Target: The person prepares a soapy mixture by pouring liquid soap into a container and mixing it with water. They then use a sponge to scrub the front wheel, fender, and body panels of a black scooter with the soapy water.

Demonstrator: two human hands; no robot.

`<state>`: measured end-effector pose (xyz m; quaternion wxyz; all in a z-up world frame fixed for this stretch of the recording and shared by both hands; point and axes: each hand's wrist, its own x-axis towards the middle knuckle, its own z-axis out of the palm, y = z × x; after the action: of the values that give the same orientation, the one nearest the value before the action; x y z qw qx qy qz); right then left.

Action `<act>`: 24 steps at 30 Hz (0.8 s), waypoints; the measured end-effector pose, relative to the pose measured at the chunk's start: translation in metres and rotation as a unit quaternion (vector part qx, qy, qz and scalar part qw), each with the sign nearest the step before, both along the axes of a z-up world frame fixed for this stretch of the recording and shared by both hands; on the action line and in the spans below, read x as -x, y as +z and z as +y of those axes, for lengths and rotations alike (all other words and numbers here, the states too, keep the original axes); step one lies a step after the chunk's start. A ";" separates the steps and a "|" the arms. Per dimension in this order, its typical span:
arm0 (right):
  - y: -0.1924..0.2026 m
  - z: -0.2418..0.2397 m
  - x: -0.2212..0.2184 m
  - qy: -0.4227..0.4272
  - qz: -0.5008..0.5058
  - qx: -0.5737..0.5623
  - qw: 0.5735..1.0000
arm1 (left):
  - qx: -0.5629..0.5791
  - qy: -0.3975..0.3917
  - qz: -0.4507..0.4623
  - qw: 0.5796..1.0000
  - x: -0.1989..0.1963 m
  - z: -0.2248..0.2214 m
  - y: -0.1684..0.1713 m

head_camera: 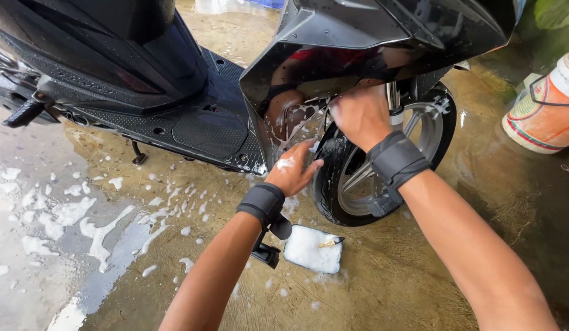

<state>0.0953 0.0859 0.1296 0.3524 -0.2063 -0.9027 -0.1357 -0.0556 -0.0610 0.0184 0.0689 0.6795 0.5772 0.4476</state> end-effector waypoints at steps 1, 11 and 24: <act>0.000 0.000 0.003 -0.001 0.002 0.000 1.000 | 0.000 -0.001 0.002 1.000 -0.001 0.000 0.000; -0.033 0.050 0.040 -0.067 -0.149 -0.132 0.978 | -0.013 0.004 0.011 1.000 -0.005 0.002 -0.005; 0.015 -0.026 -0.032 0.052 0.017 -0.115 0.992 | -0.042 0.005 -0.001 0.999 -0.004 0.001 0.027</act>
<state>0.1277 0.0602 0.1446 0.3956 -0.1194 -0.8844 -0.2168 -0.0520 -0.0602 0.0454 0.0393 0.6784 0.5612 0.4725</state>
